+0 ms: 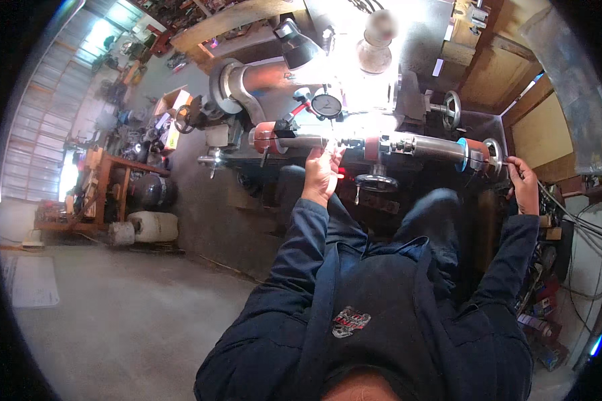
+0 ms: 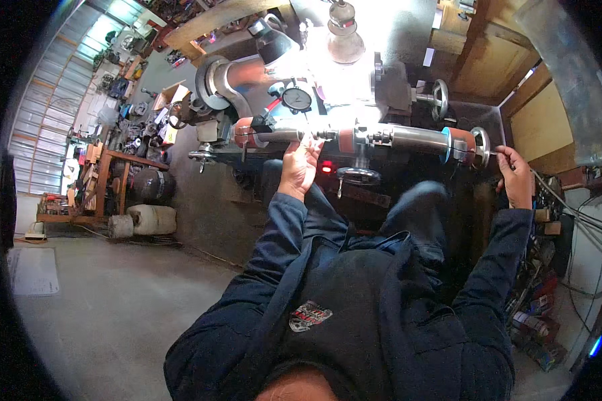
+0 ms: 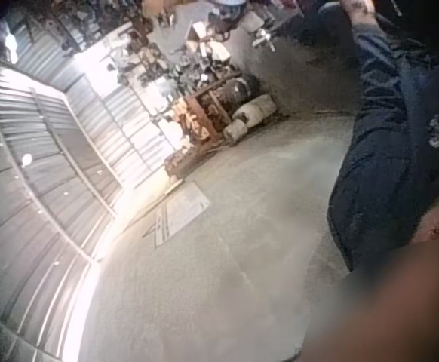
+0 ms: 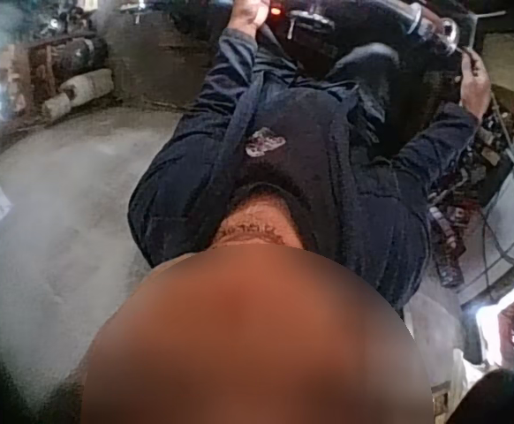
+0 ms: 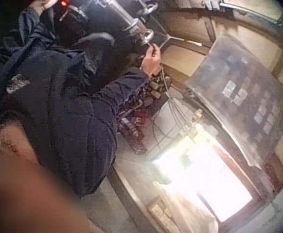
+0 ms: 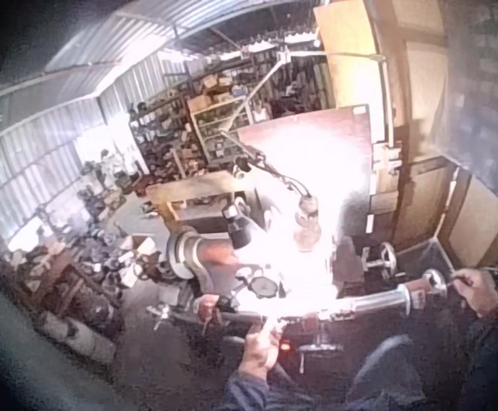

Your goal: Operating a metal lathe and using a dial indicator to measure a machined part.

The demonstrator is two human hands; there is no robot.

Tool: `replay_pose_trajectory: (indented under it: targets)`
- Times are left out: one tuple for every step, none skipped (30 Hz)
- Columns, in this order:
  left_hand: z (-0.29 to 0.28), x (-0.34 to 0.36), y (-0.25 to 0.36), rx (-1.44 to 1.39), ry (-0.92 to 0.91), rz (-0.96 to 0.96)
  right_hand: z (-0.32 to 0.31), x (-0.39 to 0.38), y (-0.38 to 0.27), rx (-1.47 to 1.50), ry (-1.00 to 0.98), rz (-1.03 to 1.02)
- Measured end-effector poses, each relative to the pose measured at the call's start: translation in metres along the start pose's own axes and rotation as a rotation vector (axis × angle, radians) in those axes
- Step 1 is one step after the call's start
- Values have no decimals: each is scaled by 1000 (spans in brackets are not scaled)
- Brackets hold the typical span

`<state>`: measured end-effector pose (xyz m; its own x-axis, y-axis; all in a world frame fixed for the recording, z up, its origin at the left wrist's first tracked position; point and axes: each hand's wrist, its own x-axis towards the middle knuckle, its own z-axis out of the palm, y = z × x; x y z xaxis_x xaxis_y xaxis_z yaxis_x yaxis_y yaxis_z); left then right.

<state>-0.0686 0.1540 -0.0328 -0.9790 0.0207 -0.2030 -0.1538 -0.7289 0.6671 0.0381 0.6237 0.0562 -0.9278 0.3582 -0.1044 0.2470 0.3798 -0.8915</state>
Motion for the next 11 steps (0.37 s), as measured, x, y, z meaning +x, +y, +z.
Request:
replay_pose_trajectory:
  targets:
    - [0, 1, -1, -10, -3, 16, 2, 4, 0, -17, 33, -31]
    - [-1, 2, -1, -1, 15, 4, 4, 8, 1, -4, 59, -40]
    - [-2, 3, -2, -1, -2, 6, 7, 13, 1, -33, 66, -60]
    - [-4, 4, -2, -2, -19, 9, 9, 19, 2, -65, 82, -146]
    - [-5, 5, -2, 1, -19, 8, 10, 22, 2, -83, 118, -136]
    - [-6, 6, -3, 2, -32, 5, 10, 24, 2, -96, 98, -232]
    - [-7, 6, -3, 2, -40, 1, 11, 26, 2, -49, 97, -146]
    - [-8, 6, -4, 4, -46, 3, 11, 28, 2, 28, 80, -53]
    - [-9, 7, -4, 10, -33, -7, 11, 32, 3, -2, 95, -59]
    - [-9, 7, -3, 13, -21, -16, 13, 36, 5, -21, 99, -86]
    - [-9, 7, -3, 16, -20, -16, 14, 42, 7, -2, 84, -104]
